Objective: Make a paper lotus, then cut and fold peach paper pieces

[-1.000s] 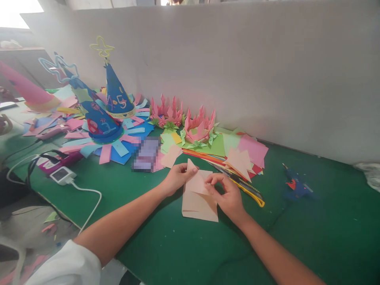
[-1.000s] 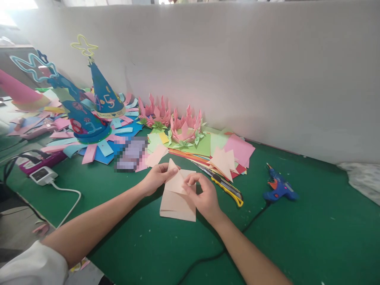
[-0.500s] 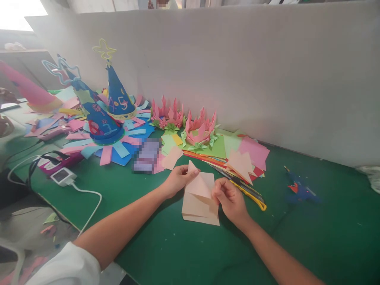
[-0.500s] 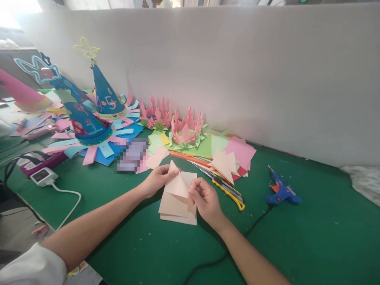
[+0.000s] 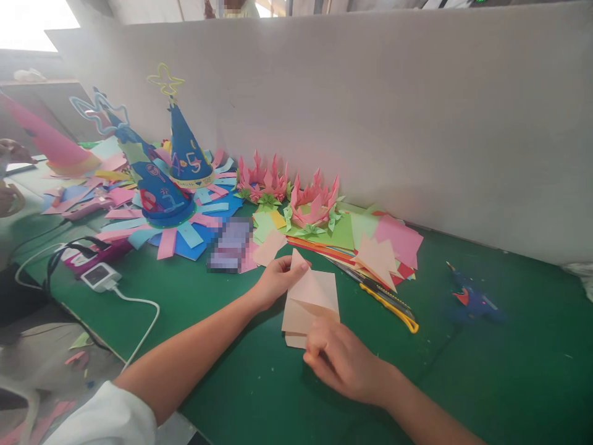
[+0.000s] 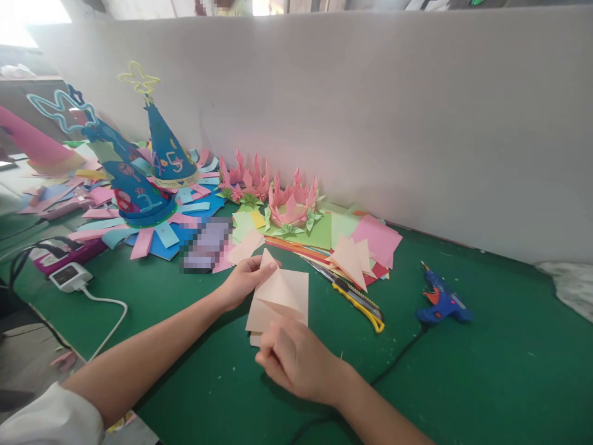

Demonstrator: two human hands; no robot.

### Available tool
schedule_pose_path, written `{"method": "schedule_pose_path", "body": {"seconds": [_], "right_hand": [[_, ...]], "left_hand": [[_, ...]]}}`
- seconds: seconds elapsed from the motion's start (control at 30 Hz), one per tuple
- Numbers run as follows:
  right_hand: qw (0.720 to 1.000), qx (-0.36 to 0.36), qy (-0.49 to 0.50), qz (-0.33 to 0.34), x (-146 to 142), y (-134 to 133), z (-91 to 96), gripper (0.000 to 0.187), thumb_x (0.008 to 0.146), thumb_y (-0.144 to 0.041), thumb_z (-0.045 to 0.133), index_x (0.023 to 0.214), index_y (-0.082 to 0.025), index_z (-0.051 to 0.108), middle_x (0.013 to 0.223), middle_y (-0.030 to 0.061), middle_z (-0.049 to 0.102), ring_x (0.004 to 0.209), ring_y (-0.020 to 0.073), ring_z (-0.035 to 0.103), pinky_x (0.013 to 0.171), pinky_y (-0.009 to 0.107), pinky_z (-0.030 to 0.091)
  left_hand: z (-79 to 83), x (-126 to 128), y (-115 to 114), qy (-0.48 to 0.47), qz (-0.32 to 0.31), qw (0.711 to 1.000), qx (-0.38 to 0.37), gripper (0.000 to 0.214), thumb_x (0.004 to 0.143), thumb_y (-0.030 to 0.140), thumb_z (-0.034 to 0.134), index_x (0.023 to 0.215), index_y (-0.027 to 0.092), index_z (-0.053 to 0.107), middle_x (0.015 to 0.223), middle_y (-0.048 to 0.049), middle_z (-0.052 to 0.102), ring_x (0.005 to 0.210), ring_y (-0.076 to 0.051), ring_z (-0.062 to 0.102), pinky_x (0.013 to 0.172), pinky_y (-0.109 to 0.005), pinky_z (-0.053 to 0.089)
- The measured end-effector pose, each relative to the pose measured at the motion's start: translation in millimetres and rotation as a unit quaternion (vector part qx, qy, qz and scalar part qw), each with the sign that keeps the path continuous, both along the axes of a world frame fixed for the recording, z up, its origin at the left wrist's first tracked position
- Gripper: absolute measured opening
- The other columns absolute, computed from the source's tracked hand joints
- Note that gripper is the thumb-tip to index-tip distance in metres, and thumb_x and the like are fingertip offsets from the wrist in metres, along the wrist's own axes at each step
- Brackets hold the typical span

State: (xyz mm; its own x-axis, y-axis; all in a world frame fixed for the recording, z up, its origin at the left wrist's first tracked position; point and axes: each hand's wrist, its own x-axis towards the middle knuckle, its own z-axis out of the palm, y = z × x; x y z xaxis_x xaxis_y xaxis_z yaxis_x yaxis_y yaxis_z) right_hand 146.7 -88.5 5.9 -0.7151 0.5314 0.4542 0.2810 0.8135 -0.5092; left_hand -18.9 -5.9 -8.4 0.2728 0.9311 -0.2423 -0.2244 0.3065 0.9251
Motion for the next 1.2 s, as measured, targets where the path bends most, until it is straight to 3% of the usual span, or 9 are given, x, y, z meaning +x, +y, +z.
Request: {"method": "schedule_pose_path", "body": {"seconds": [0.13, 0.23, 0.4, 0.5, 0.6, 0.7, 0.93, 1.07, 1.2], "right_hand": [[0.989, 0.065, -0.059, 0.119, -18.1, -27.2, 5.9, 0.024, 0.093, -0.013, 0.028, 0.076, -0.022, 0.043, 0.056, -0.0040, 0.049, 0.052, 0.0126, 0.041, 0.053, 0.026, 0.031], [0.984, 0.095, -0.082, 0.130, -13.5, -23.7, 9.2, 0.028, 0.094, -0.017, 0.027, 0.076, -0.022, 0.049, 0.054, -0.0034, 0.051, 0.052, 0.0137, 0.044, 0.053, 0.027, 0.034], [0.964, 0.107, -0.078, -0.229, 36.1, 38.6, -1.0, 0.031, 0.091, -0.013, 0.032, 0.116, -0.020, 0.049, 0.106, 0.0089, 0.064, 0.096, 0.0221, 0.057, 0.082, 0.036, 0.043], [0.957, 0.065, -0.076, -0.274, 56.4, 61.0, -8.2, 0.021, 0.090, -0.014, 0.035, 0.099, -0.021, 0.053, 0.095, 0.0077, 0.065, 0.095, 0.0242, 0.058, 0.086, 0.041, 0.043], [0.950, -0.030, 0.006, -0.312, 55.6, 64.2, -4.7, 0.007, 0.089, -0.026, 0.044, 0.090, -0.022, 0.050, 0.090, 0.0061, 0.063, 0.089, 0.0222, 0.059, 0.083, 0.038, 0.045], [0.921, -0.198, 0.118, -0.314, 43.6, 69.3, 4.5, 0.022, 0.090, -0.041, 0.045, 0.082, -0.022, 0.050, 0.084, 0.0039, 0.062, 0.079, 0.0177, 0.058, 0.073, 0.031, 0.047], [0.804, -0.503, 0.232, -0.217, 12.0, 74.0, -7.6, 0.038, 0.072, -0.054, 0.066, 0.079, -0.019, 0.055, 0.063, -0.0028, 0.057, 0.054, 0.0108, 0.050, 0.050, 0.022, 0.037], [0.754, -0.582, 0.253, -0.172, 7.9, 60.4, -14.6, 0.047, 0.077, -0.059, 0.058, 0.104, -0.020, 0.062, 0.083, 0.0028, 0.068, 0.071, 0.0165, 0.060, 0.061, 0.025, 0.044], [0.739, -0.623, 0.222, -0.130, 10.9, 57.2, -12.3, 0.045, 0.080, -0.056, 0.057, 0.092, -0.015, 0.069, 0.082, 0.0049, 0.070, 0.070, 0.0161, 0.061, 0.061, 0.025, 0.044]], "left_hand": [[0.7, -3.2, 2.4, 0.007, 0.008, 1.000, -0.010, 0.048, 0.061, 0.052, 0.075, 0.087, 0.013, 0.065, 0.074, -0.0019, 0.063, 0.062, -0.011, 0.056, 0.058, -0.022, 0.041], [0.1, -5.2, 3.9, 0.000, 0.021, 1.000, -0.013, 0.046, 0.062, 0.051, 0.075, 0.088, 0.013, 0.065, 0.074, -0.0021, 0.063, 0.062, -0.012, 0.057, 0.058, -0.023, 0.042], [-3.0, -7.7, 6.5, -0.034, 0.039, 0.999, 0.010, 0.044, 0.065, 0.049, 0.074, 0.087, 0.014, 0.063, 0.077, -0.0015, 0.063, 0.064, -0.011, 0.056, 0.060, -0.022, 0.042], [-2.4, -8.3, 7.5, -0.036, 0.044, 0.998, 0.014, 0.045, 0.064, 0.049, 0.075, 0.087, 0.013, 0.061, 0.077, -0.0011, 0.061, 0.065, -0.010, 0.055, 0.060, -0.022, 0.041], [0.7, -7.6, 6.7, -0.032, 0.028, 0.999, 0.027, 0.046, 0.064, 0.050, 0.074, 0.088, 0.013, 0.060, 0.076, -0.0008, 0.060, 0.064, -0.010, 0.054, 0.059, -0.022, 0.040], [3.9, -5.8, 4.4, -0.035, -0.004, 0.999, 0.032, 0.048, 0.062, 0.048, 0.076, 0.093, 0.015, 0.059, 0.073, 0.0016, 0.057, 0.064, -0.009, 0.053, 0.056, -0.020, 0.038], [5.3, -7.1, 3.1, 0.001, -0.055, 0.997, 0.054, 0.054, 0.064, 0.045, 0.076, 0.104, 0.016, 0.053, 0.060, 0.0082, 0.044, 0.053, -0.005, 0.045, 0.051, -0.018, 0.032], [4.5, -7.7, 4.9, 0.022, -0.059, 0.996, 0.061, 0.058, 0.065, 0.048, 0.074, 0.107, 0.017, 0.048, 0.066, 0.0057, 0.051, 0.058, -0.007, 0.050, 0.053, -0.019, 0.034], [2.5, -4.5, 4.6, 0.036, -0.023, 0.997, 0.066, 0.061, 0.063, 0.046, 0.076, 0.107, 0.017, 0.046, 0.066, 0.0064, 0.051, 0.057, -0.006, 0.048, 0.052, -0.018, 0.034]]}}
